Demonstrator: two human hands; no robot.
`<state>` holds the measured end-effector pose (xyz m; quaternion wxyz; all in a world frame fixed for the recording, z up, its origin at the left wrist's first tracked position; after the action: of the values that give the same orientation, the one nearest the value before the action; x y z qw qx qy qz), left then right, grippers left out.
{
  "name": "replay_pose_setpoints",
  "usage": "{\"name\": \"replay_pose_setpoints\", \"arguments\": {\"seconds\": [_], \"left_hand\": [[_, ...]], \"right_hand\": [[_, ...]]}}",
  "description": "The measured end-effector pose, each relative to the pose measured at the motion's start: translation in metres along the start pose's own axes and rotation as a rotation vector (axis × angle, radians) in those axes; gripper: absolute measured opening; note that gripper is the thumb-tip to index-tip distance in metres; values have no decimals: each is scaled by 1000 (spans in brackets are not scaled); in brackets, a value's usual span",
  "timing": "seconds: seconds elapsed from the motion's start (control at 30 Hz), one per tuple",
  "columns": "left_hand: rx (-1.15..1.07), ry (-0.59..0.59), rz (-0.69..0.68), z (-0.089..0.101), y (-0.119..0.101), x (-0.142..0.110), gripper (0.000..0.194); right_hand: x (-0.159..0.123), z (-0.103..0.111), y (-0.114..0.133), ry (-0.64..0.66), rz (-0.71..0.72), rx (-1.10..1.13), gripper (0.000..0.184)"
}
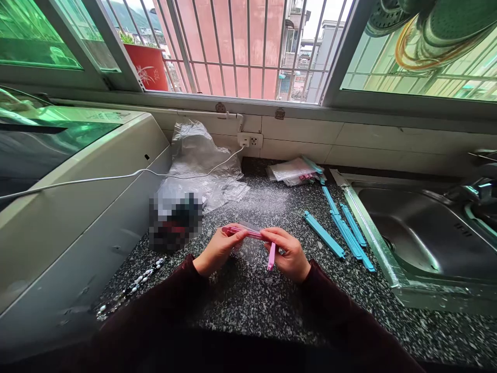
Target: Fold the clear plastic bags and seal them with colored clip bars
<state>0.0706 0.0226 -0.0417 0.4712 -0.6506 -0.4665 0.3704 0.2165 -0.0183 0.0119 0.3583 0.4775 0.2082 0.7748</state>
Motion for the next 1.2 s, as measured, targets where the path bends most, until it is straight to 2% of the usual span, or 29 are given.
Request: {"name": "replay_pose_setpoints", "arguments": {"seconds": [0.2,0.43,0.57,0.7,0.87,1.03,1.13,1.2], "left_hand": [[2,79,-46,-4,-3,1,31],[49,96,-55,-5,-4,1,30],[0,80,-49,-5,-7,1,28],[-67,39,-50,-3,-11,1,27],[-74,42,-45,-3,-6,2,29],[-19,69,-83,-2,-3,2,34],[23,83,-118,-3,-7,1,36],[44,78,-118,-3,-10,0,39]], "right_hand": [[1,4,-1,-39,-24,-42,31],[1,8,-6,-79,-62,-59,28],[-6,7,-18,-122,-166,112,37],[-10,4,-21,-146,-193,278,29],[-9,6,-19,-154,-163,193,21],[-5,10,-11,-169,-77,93,20],[-5,10,-11,-175,-123,86,17],[-6,9,-16,-180,-197,160,17]]}}
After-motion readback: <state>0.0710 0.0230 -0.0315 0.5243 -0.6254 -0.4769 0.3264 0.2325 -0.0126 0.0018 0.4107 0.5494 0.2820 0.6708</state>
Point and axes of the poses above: each hand's wrist, its own x-axis towards the middle knuckle, its own z-axis out of the back of the hand, y = z × x, the point moved 7 cm from there along x, towards the middle knuckle, and after that the axes turned 2 degrees about -z, right-handed, at the moved point
